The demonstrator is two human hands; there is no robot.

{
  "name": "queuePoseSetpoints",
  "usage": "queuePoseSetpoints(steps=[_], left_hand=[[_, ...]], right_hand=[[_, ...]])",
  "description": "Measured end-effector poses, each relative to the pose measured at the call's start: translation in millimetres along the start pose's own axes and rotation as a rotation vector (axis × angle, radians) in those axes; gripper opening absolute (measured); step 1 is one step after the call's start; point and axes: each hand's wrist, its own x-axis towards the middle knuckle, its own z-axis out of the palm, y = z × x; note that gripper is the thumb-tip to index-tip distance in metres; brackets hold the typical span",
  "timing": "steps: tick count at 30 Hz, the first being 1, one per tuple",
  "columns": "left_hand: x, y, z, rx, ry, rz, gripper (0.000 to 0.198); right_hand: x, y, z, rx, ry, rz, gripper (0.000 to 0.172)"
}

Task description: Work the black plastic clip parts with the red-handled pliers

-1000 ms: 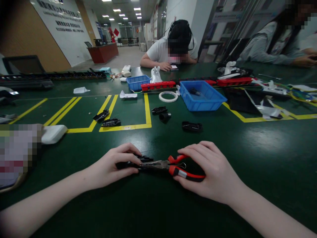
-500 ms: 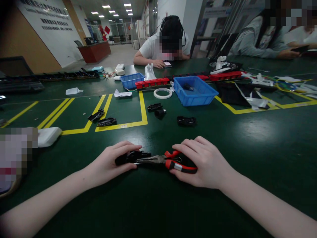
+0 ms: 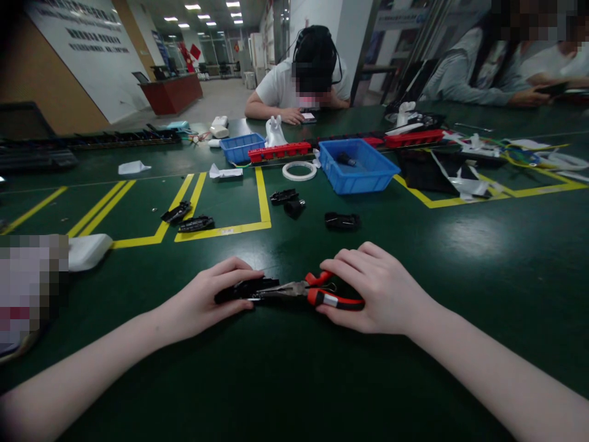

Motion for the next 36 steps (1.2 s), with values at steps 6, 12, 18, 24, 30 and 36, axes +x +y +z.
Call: queuePoseSetpoints(steps=[6,12,18,24,30,36], left_hand=[[-0.8,4.5,-2.3,0.003,-0.017,-0.019,0.043],[-1.1,6.3,-2.4,0.008,-0.009,-0.015,0.042],[-1.0,7.0,-1.7,0.026,0.012,0.004,0.042],[-0.5,8.3,-1.9,0.044,-0.011,-0.013,0.043],[-1.4,7.7,-1.1,0.051,-0.006,-0.001,0.043],[-2.2,7.6,-1.2,0.053,-0.008,-0.003,0.041]], right_hand=[[-1.0,-3.1,4.8,0.028,-0.018,0.035,0.041],[-1.9,-9.1,6.8,0.033,-0.017,0.061,0.041],[-0.6,-8.2,5.1,0.046,-0.019,0.067,0.04],[-1.3,-3.5,-1.0,-0.012,-0.006,0.006,0.046],[-3.8,-2.9,1.2,-0.012,-0.022,0.027,0.047],[-3.9,-10.3,4.7,0.012,-0.043,0.067,0.045]])
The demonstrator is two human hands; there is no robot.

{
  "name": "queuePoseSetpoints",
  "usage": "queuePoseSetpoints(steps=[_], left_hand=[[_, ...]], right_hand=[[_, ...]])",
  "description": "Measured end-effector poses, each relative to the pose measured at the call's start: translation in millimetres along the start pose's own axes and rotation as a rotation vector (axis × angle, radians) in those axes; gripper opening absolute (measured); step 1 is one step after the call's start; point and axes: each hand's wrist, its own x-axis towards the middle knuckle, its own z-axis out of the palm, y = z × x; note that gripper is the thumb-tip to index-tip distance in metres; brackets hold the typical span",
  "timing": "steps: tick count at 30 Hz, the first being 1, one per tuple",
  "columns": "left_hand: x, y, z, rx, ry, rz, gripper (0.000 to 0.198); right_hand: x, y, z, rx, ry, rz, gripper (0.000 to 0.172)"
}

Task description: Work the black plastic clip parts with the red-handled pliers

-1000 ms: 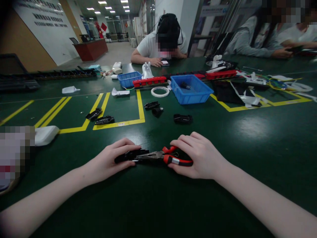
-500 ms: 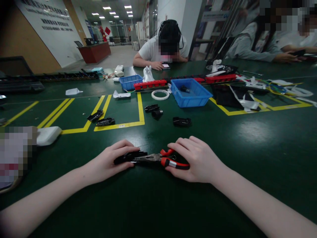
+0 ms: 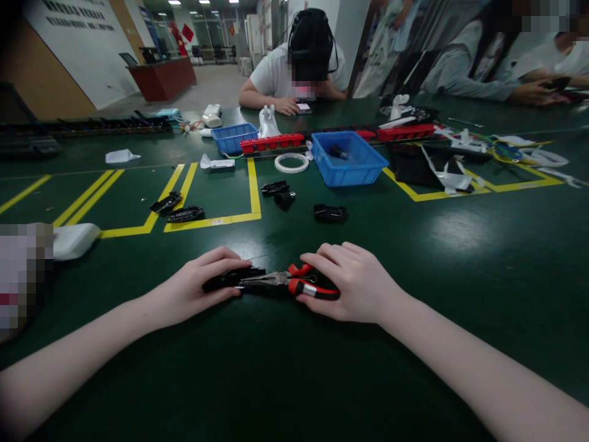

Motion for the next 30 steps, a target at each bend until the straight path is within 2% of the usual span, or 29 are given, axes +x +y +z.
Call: queuePoseSetpoints(steps=[17,24,30], left_hand=[[0.5,4.1,-2.0,0.037,-0.029,-0.011,0.044],[0.6,-4.5,0.3,0.049,-0.03,0.039,0.045],[0.5,-3.2,-0.4,0.058,-0.02,0.042,0.046]], right_hand=[[4.0,2.3,-13.2,-0.075,0.01,-0.072,0.042],[2.3,3.9,-14.1,-0.126,0.09,-0.076,0.046],[3.5,2.3,-14.3,-0.098,0.096,-0.056,0.046]])
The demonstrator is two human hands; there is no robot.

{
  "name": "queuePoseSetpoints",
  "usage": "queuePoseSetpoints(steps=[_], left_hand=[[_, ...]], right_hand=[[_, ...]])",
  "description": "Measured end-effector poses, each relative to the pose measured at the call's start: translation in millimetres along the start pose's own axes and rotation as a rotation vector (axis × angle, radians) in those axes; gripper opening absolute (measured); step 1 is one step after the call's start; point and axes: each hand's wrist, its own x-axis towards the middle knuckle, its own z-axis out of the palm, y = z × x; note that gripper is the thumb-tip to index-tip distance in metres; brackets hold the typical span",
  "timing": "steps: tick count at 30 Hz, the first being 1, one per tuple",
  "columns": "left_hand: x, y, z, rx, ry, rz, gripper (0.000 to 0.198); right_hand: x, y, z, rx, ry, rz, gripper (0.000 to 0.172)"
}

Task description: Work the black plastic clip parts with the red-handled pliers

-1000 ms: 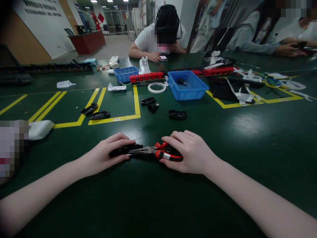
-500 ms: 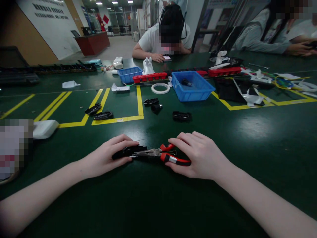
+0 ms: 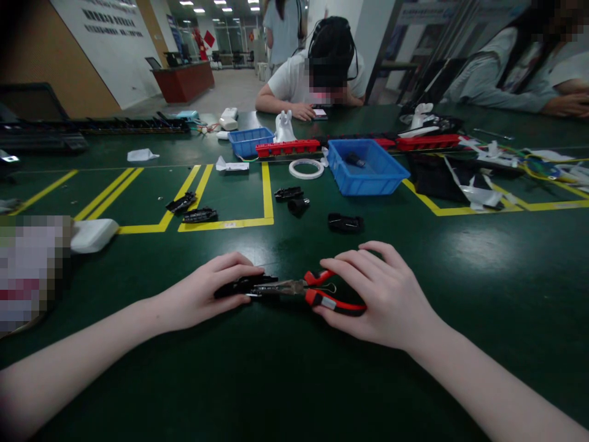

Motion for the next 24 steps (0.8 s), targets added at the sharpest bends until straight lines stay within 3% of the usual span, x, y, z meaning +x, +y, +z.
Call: queuePoseSetpoints(steps=[7,14,24], left_hand=[[-1.0,-1.0,0.6,0.023,-0.006,0.015,0.046],[-2.0,2.4,-2.2,0.069,-0.033,0.004,0.027],[-2.0,-1.3,-1.0,0.076,-0.029,0.023,0.027]], right_hand=[[0.7,-1.2,-0.8,0.006,-0.001,0.022,0.044],[2.2,-1.5,-1.3,-0.005,0.012,0.003,0.044],[2.2,-3.6,-1.7,-0.01,0.02,0.005,0.042]])
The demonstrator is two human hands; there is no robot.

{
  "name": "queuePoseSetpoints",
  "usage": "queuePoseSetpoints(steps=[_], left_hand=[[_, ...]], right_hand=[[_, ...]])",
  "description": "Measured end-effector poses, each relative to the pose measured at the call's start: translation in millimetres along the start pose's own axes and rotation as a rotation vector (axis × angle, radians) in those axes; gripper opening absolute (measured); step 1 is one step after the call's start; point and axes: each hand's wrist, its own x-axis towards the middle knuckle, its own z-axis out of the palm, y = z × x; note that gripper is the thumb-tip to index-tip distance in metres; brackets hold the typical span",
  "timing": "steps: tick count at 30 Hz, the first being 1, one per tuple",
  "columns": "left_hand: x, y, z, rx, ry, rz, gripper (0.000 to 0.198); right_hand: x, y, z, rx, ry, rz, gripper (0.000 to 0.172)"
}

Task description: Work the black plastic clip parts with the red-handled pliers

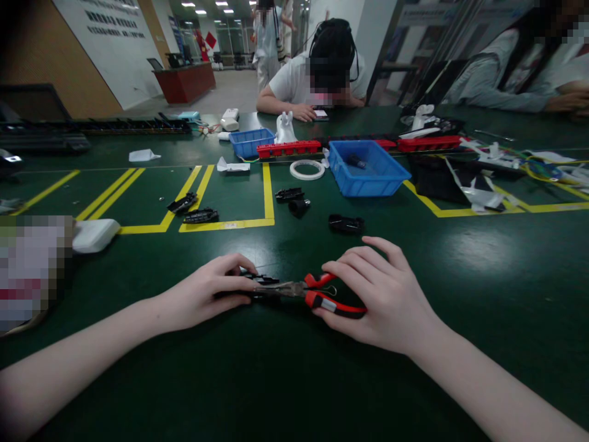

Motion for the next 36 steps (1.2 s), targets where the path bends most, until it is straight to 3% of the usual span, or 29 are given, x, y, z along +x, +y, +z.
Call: queuePoseSetpoints(steps=[36], left_hand=[[0.4,-5.0,1.0,-0.001,-0.017,0.027,0.029]], right_hand=[[2.1,-1.3,-2.0,-0.052,-0.014,-0.026,0.043]])
